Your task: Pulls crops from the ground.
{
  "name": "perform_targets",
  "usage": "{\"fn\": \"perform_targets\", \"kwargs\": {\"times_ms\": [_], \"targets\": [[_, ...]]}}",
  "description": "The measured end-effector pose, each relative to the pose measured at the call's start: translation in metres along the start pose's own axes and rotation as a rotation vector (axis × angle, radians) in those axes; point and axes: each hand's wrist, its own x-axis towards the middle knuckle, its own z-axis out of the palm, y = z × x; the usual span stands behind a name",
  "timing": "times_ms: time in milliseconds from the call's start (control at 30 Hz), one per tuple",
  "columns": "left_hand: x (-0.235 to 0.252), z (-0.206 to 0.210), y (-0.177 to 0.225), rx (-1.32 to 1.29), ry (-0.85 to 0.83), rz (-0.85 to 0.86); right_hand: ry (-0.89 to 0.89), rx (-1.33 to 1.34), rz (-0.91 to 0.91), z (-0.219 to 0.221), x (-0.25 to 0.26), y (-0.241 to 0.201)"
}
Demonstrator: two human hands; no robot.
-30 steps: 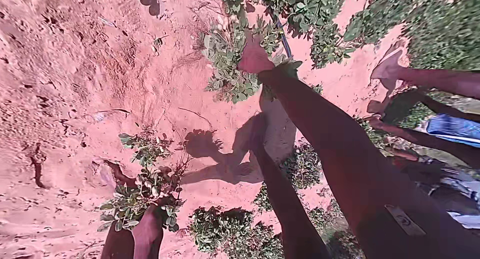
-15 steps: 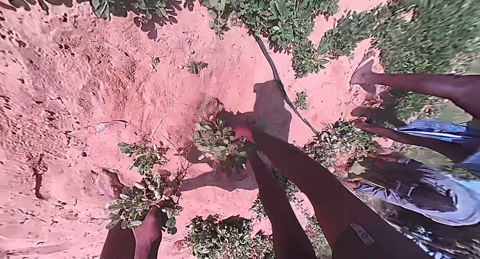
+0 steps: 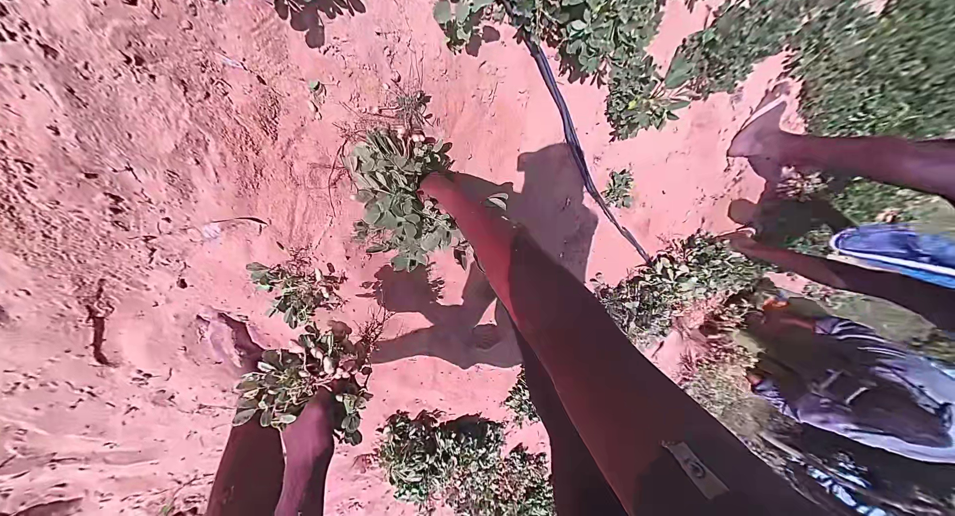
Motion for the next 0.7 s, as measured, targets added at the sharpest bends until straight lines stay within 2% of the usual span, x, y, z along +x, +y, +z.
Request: {"fn": "perform_targets", "kwargs": {"times_ms": [33,100,167,233,267,300,367,433,500,567,633,700], "targets": [[-0.002,0.000,-0.001,0.018,-0.010,-0.001,-0.013,-0.034,0.005,0.002,-0.002,0.006],[-0.003,0.004,-0.002,0.021,-0.014,0.022,-0.112,-0.315,-0.010,0.002,-0.001,0.012],[0.005,0.004,-0.006,-0.007,0.003,0.067,-0.221,-0.616,-0.144,0.015,-0.003,0.024],[0.014,0.001,-0.013,-0.032,0.022,0.107,-0.369,-0.703,-0.264,0.035,-0.022,0.053],[0.015,-0.003,-0.015,-0.035,0.039,0.106,-0.481,-0.696,-0.246,0.042,-0.045,0.062],[0.015,-0.006,-0.018,-0.034,0.056,0.097,-0.566,-0.587,-0.181,0.044,-0.073,0.072],[0.018,-0.008,-0.019,-0.024,0.079,0.053,-0.654,-0.290,-0.197,0.036,-0.091,0.104],[0.020,-0.017,-0.023,-0.005,0.072,0.014,-0.599,-0.275,-0.206,0.024,-0.087,0.113],[0.028,-0.024,-0.025,0.009,0.032,0.040,-0.429,-0.431,-0.312,0.001,-0.056,0.098],[0.052,-0.026,-0.023,0.066,-0.041,0.179,-0.255,-0.673,-0.471,-0.031,-0.025,0.049],[0.101,-0.029,-0.023,0.311,-0.062,0.375,-0.052,-0.806,-0.600,-0.049,0.005,-0.001],[0.154,-0.027,-0.005,0.593,-0.047,0.445,0.098,-0.843,-0.592,-0.050,0.029,-0.053]]}}
